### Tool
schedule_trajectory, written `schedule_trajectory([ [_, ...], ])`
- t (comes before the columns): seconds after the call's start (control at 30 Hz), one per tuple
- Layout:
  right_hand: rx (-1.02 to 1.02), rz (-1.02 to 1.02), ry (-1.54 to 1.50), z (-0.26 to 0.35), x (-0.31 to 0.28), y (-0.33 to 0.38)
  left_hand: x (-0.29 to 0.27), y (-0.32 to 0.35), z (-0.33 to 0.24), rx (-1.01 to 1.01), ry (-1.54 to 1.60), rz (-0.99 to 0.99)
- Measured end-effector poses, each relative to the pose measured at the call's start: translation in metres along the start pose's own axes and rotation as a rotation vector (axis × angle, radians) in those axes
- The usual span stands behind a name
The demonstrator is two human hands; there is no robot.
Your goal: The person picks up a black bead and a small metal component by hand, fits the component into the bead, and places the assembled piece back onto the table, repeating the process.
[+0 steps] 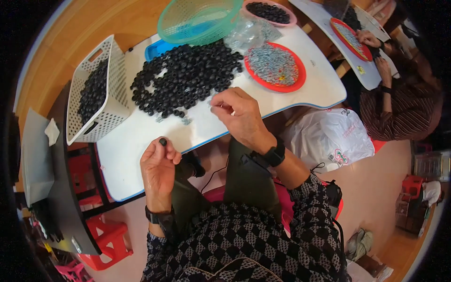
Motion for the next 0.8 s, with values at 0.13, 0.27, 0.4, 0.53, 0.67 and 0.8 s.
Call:
schedule_trajectory([
  [0.13,0.034,0.160,-0.201,0.036,0.049,0.035,-0.009,0.004,-0.002,-0.149,0.200,0.068],
  [0.27,-0.058,0.228,-0.236,0.066,0.086,0.058,-0.022,0.012,-0.012,-0.160,0.256,0.103],
  [0.4,0.025,0.263,-0.354,0.079,0.113,0.075,-0.035,0.025,-0.020,-0.145,0.255,0.092],
  [0.53,0.009,0.163,-0.368,0.090,0.123,0.081,-0.041,0.036,-0.026,-0.125,0.234,0.086],
  [0.67,-0.062,0.134,-0.287,0.100,0.121,0.088,-0.039,0.047,-0.031,-0.074,0.175,0.066],
  [0.8,-0.034,0.128,-0.276,0.100,0.119,0.090,-0.036,0.056,-0.029,-0.057,0.175,0.069],
])
Point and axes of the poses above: each hand's wrist, its own y-axis away from the middle knuckle, its own x-axis out of the palm, z = x × y, the point moved 3 cm from there along -y, towards the middle knuckle, and after that the axes turned 8 degrees about x, right-handed, at the moved point
